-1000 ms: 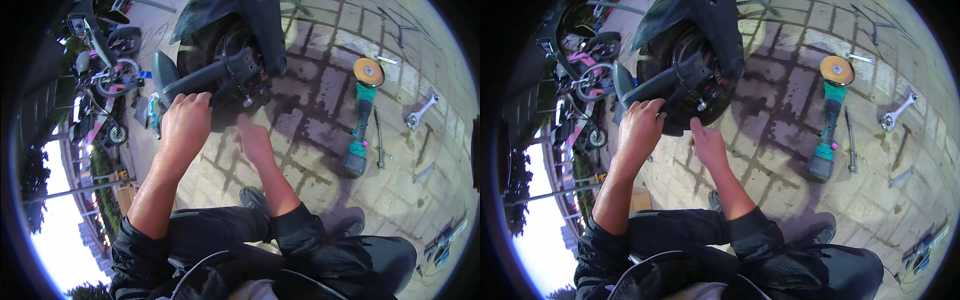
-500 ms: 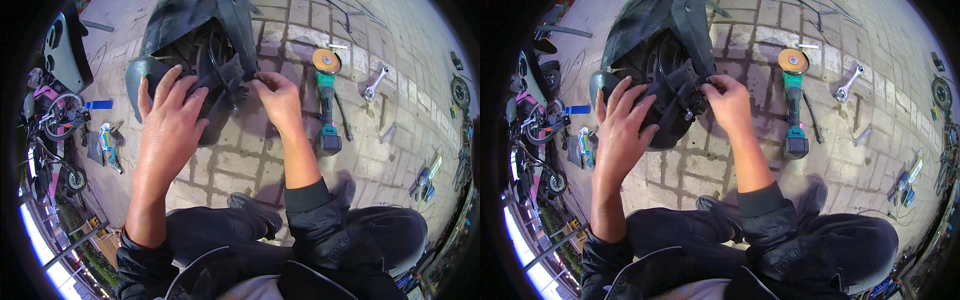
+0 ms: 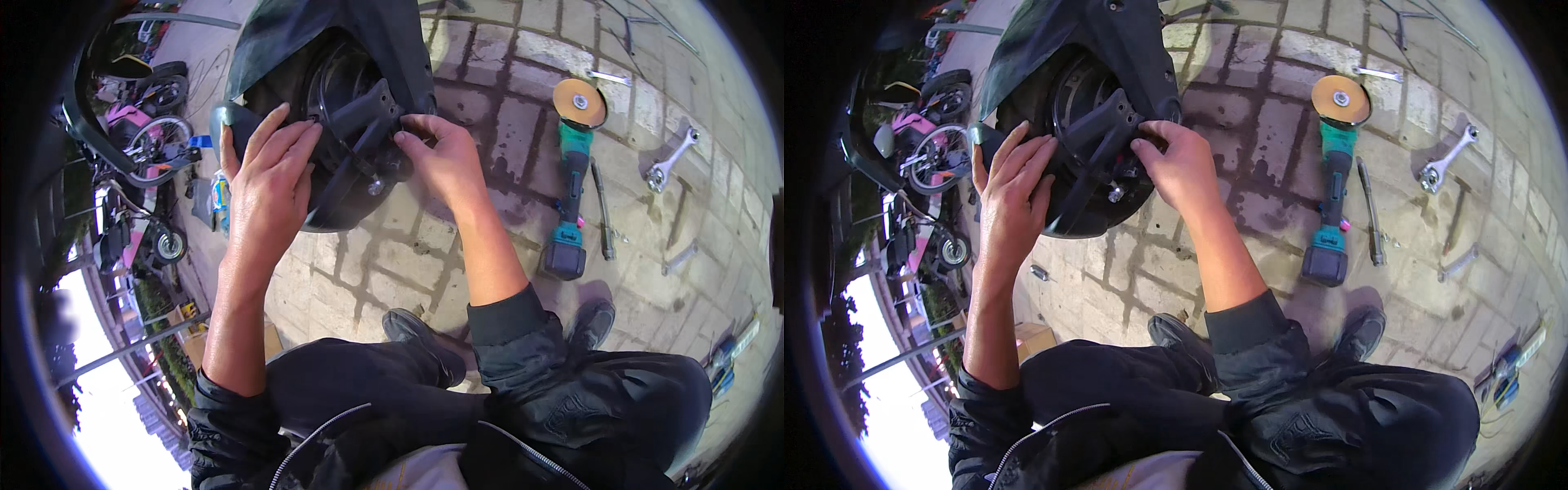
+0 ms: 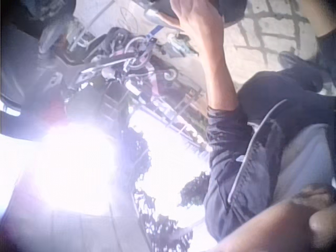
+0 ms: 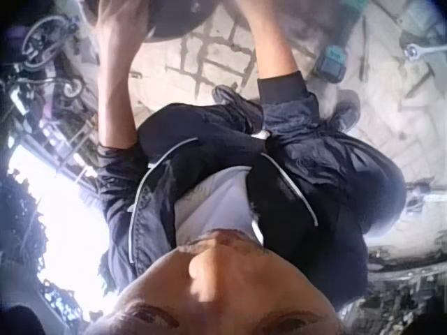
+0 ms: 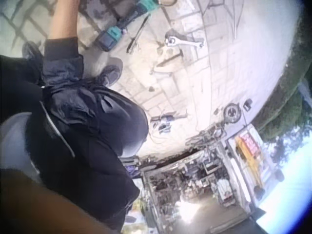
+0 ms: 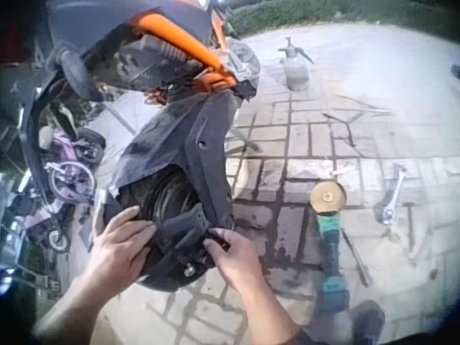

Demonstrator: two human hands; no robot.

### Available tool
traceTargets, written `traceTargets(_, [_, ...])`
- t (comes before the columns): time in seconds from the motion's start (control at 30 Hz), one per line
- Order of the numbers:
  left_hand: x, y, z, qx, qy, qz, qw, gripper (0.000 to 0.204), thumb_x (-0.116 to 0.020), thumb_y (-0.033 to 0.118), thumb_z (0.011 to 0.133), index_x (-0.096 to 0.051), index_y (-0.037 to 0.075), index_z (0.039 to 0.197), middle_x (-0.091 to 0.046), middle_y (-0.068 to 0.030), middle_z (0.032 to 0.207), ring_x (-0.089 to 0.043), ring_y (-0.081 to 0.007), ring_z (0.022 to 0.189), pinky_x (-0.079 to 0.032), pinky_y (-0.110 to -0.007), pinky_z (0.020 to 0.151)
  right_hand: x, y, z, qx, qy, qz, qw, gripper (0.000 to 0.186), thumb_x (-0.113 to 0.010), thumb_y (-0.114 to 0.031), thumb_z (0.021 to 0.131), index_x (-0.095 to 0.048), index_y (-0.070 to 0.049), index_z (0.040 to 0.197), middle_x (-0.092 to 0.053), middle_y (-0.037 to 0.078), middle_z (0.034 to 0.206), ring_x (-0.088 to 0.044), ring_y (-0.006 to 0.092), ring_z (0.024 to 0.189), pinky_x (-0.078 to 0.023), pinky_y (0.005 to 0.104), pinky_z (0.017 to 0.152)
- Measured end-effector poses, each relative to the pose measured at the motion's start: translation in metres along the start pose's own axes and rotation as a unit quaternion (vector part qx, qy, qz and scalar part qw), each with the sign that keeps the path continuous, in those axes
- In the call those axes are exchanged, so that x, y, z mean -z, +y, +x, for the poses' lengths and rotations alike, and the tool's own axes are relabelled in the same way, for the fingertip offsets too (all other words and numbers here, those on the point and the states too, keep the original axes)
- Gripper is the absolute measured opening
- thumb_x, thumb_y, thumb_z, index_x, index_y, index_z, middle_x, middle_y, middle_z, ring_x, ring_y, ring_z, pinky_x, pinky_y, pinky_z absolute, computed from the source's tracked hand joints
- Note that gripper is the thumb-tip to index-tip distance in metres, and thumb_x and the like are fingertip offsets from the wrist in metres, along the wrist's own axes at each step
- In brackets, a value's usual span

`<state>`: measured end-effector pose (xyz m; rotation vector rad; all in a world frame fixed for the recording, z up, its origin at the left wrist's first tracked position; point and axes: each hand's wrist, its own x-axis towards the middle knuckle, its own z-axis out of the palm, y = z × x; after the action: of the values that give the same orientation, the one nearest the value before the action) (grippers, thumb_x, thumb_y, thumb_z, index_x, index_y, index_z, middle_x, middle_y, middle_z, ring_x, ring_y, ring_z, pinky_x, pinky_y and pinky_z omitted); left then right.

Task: The person cleans a small electrical component by hand, holds a power grinder, and aligns a mudguard on a scooter before coiling a cable.

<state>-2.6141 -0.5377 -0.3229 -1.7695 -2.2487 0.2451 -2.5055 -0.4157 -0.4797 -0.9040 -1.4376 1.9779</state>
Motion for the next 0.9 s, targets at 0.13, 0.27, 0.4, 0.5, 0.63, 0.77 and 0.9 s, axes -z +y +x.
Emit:
traceTargets(0.13, [0.005,0.008,0.002,0.023,-0.043,0.014,0.999,0.042,-0.066,-0.001,0.08,-0.067,0.009,0.12,-0.063,-0.0044,0.125,-0.048,-0.0244,0.132,-0.011,-0.055,0.118,0.01,0.005,0.008,0.034,-0.012,0.007,0.999,0.031,-0.069,-0.014,0.084,-0.068,-0.002,0.113,-0.071,0.019,0.096,-0.069,0.0277,0.088,-0.052,0.034,0.081])
traceTargets(0.27, [0.002,0.013,0.004,0.045,-0.076,0.041,0.995,0.038,-0.067,0.001,0.081,-0.068,0.008,0.118,-0.063,-0.0044,0.124,-0.048,-0.0256,0.132,-0.009,-0.053,0.118,0.021,-0.003,0.008,-0.004,-0.068,0.064,0.996,0.031,-0.071,-0.013,0.083,-0.069,-0.004,0.112,-0.069,0.019,0.089,-0.069,0.0293,0.084,-0.052,0.0352,0.077])
traceTargets(0.4, [0.001,0.018,0.008,0.06,-0.089,0.068,0.992,0.036,-0.069,0.004,0.082,-0.069,0.01,0.118,-0.064,-0.0031,0.123,-0.048,-0.025,0.132,-0.01,-0.052,0.117,0.022,-0.004,0.005,0.038,-0.1,-0.036,0.994,0.035,-0.068,-0.017,0.085,-0.067,-0.012,0.12,-0.069,0.017,0.09,-0.066,0.0359,0.083,-0.052,0.0414,0.075])
traceTargets(0.5, [0.001,0.02,0.013,0.066,-0.091,0.077,0.991,0.036,-0.07,0.006,0.082,-0.069,0.011,0.117,-0.065,-0.0025,0.122,-0.049,-0.0249,0.131,-0.01,-0.051,0.117,0.022,-0.004,0.005,0.036,-0.121,-0.095,0.987,0.037,-0.06,-0.021,0.091,-0.062,-0.019,0.128,-0.069,0.016,0.087,-0.065,0.0371,0.084,-0.051,0.0456,0.075])
traceTargets(0.63, [-0.001,0.018,0.011,0.07,-0.083,0.089,0.99,0.036,-0.071,0.006,0.082,-0.07,0.011,0.117,-0.066,-0.0021,0.12,-0.051,-0.0249,0.13,-0.011,-0.051,0.117,0.022,-0.017,0.005,0.008,-0.168,-0.18,0.969,0.041,-0.056,-0.023,0.094,-0.057,-0.021,0.134,-0.068,0.016,0.083,-0.066,0.0358,0.083,-0.051,0.0459,0.073])
traceTargets(0.77, [0.0,0.02,0.013,0.066,-0.075,0.084,0.991,0.037,-0.073,0.005,0.08,-0.07,0.011,0.116,-0.067,-0.0021,0.119,-0.052,-0.0249,0.129,-0.011,-0.052,0.117,0.026,-0.016,0.002,-0.004,-0.178,-0.168,0.969,0.045,-0.058,-0.022,0.092,-0.054,-0.022,0.137,-0.068,0.018,0.085,-0.065,0.0369,0.081,-0.051,0.0452,0.073])
traceTargets(0.9, [-0.005,0.018,0.01,0.061,-0.065,0.08,0.993,0.037,-0.073,0.005,0.08,-0.07,0.011,0.115,-0.068,-0.0023,0.118,-0.052,-0.0244,0.129,-0.012,-0.052,0.118,0.029,-0.014,-0.001,0.009,-0.168,-0.159,0.973,0.05,-0.061,-0.019,0.09,-0.053,-0.02,0.139,-0.067,0.022,0.089,-0.064,0.0399,0.084,-0.051,0.0442,0.076])
